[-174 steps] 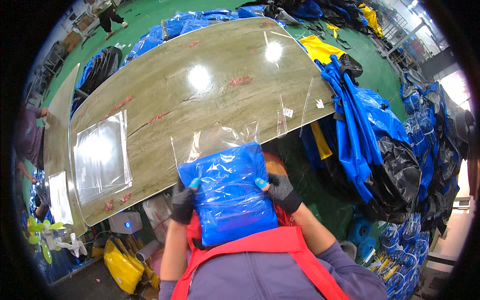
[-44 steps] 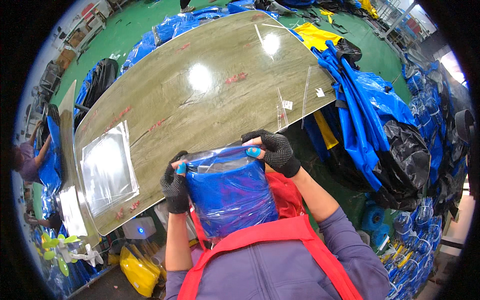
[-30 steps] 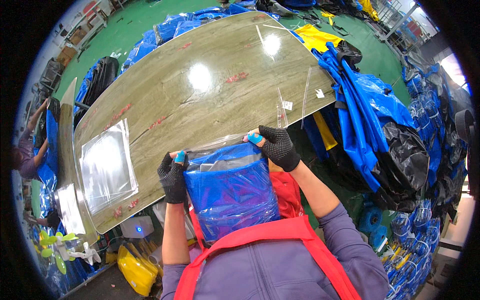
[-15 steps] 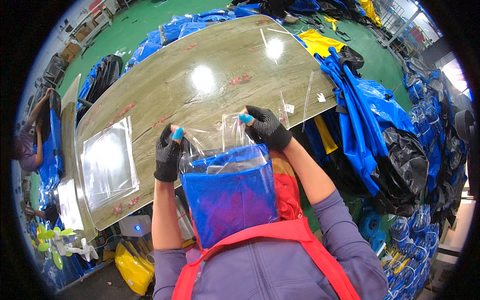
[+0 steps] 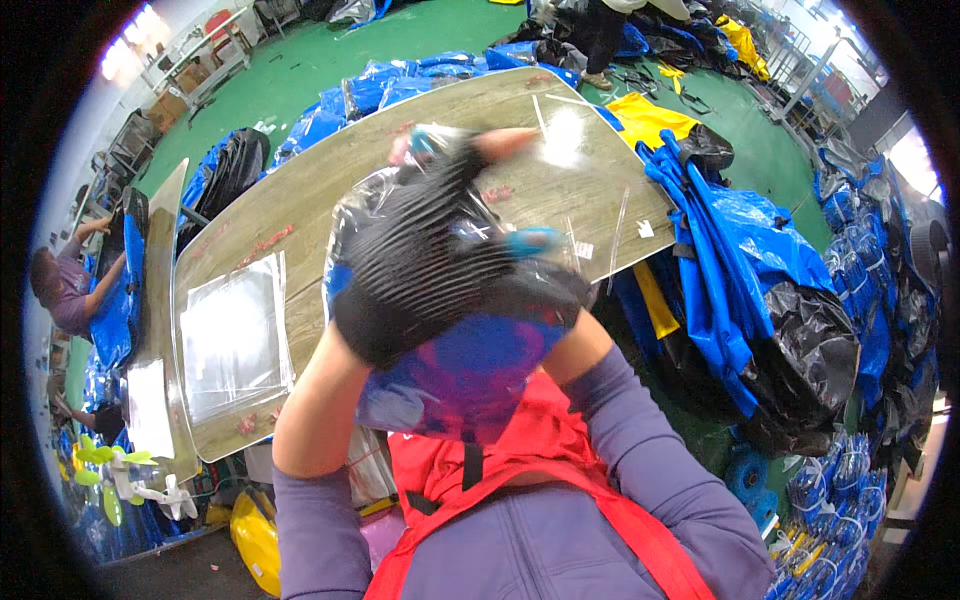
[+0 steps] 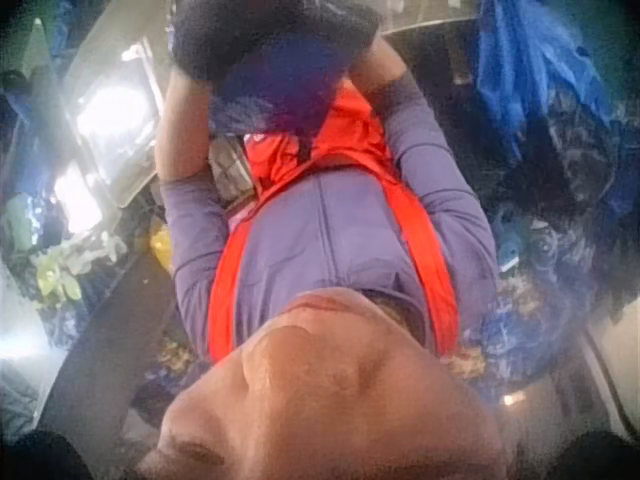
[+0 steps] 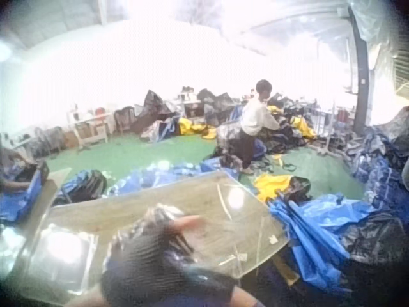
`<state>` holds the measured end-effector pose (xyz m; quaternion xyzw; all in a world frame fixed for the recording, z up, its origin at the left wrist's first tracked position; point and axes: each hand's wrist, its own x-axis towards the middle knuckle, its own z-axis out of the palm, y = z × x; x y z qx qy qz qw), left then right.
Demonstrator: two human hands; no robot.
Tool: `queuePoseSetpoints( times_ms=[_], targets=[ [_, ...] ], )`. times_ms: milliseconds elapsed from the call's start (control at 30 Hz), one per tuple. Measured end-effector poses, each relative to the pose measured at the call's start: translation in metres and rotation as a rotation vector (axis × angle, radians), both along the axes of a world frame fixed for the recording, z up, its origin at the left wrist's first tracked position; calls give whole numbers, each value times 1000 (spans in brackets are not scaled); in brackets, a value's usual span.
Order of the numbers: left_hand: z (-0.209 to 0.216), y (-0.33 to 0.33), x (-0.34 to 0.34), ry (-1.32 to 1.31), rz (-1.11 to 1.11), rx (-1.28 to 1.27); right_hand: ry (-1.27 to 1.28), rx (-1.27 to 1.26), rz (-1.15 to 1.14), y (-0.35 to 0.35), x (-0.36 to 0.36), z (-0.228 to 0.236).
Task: The person repeatedly folds blue and yellow soft goods and places them into clear plastic bags on a worktable. The person handles each item one at a time, folds it, inserts it into a bag, and sets the bag aside. The process is repeated for multiple items throughout the clip.
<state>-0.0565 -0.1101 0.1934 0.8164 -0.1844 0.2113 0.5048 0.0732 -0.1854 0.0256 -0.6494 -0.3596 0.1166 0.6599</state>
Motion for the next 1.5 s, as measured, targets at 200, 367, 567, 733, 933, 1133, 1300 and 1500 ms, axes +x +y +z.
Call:
queuePoseSetpoints(
  times_ms=[200,367,567,733,933,1133,1300,1500],
  targets=[
    [-82,68,-30,533,66,-580,605,417,493,-2,-16,14],
    [-168,78,-66,761,369,-598,966,269,334,-51,-20,-6],
    [-206,75,-51,597,432,-295,231,-99,-127,-108,-73,-32],
    [-209,101,-17,702,314,-580,457,-46,-256,-98,-65,-11],
    [-203,114,-13,631,-110,-1262,709,190,-557,-97,-32,3],
    [-173,106,-9,586,52,-1062,-819,-192,-654,-40,-33,30],
    [-151,116,-14,682,191,-791,-988,-487,-61,32,-37,49],
    [-157,120,-20,690,15,-724,-1156,-484,188,35,-14,65]
  ],
)
